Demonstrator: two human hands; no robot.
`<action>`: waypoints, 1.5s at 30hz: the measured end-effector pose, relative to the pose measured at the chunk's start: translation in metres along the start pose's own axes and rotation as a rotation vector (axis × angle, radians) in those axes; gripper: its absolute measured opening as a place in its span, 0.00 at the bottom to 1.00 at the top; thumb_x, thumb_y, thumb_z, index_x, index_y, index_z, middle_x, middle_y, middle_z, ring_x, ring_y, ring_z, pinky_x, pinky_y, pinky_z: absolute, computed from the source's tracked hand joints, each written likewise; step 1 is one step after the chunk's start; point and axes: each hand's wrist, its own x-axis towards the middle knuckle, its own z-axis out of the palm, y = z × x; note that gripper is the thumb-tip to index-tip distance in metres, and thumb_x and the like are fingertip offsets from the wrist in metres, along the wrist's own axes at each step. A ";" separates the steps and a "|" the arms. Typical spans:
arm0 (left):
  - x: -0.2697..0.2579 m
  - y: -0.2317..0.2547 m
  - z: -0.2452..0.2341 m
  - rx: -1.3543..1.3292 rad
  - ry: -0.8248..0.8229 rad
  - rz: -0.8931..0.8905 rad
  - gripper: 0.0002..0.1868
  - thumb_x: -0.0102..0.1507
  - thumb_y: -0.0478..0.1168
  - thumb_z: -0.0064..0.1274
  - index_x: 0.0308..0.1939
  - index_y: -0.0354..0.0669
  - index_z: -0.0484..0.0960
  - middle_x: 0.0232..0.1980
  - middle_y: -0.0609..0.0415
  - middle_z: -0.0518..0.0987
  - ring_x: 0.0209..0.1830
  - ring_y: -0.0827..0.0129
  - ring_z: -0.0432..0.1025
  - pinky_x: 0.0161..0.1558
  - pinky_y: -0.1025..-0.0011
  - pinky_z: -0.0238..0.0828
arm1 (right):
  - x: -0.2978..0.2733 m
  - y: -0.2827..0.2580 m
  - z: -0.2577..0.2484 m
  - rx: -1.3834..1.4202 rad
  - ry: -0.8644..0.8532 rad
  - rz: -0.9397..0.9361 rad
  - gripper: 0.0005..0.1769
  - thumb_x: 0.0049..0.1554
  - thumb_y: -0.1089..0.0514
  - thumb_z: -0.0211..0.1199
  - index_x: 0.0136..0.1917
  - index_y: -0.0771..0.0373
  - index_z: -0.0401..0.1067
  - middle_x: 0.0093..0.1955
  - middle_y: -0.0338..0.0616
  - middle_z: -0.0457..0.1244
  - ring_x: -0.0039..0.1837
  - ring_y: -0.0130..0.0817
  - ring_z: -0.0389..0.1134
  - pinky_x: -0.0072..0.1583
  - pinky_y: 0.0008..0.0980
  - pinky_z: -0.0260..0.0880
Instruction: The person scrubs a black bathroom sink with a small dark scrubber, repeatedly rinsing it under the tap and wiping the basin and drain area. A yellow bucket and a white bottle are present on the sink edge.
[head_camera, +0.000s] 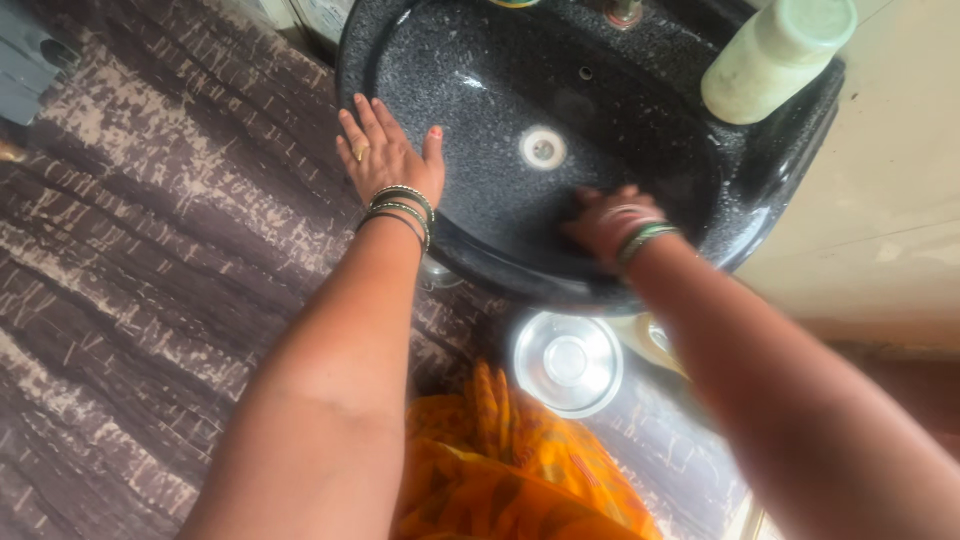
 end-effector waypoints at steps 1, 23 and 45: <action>0.000 -0.002 0.002 -0.008 0.012 0.010 0.48 0.69 0.67 0.32 0.79 0.30 0.46 0.83 0.41 0.39 0.83 0.49 0.32 0.79 0.52 0.26 | 0.008 -0.017 -0.004 0.002 0.076 -0.103 0.43 0.58 0.55 0.66 0.80 0.30 0.52 0.87 0.40 0.35 0.79 0.53 0.54 0.73 0.49 0.63; 0.050 -0.026 -0.003 -0.010 -0.025 0.245 0.47 0.70 0.66 0.30 0.78 0.30 0.48 0.84 0.41 0.40 0.84 0.47 0.32 0.78 0.51 0.25 | 0.065 -0.113 -0.109 1.143 0.248 0.048 0.48 0.59 0.31 0.58 0.84 0.35 0.40 0.81 0.61 0.47 0.77 0.61 0.54 0.73 0.59 0.58; 0.084 -0.021 -0.010 0.030 -0.089 0.346 0.48 0.68 0.67 0.31 0.79 0.34 0.46 0.84 0.44 0.38 0.84 0.53 0.29 0.77 0.48 0.20 | 0.119 -0.120 -0.122 0.817 0.362 -0.066 0.57 0.56 0.51 0.65 0.83 0.42 0.27 0.87 0.54 0.26 0.77 0.71 0.46 0.72 0.61 0.56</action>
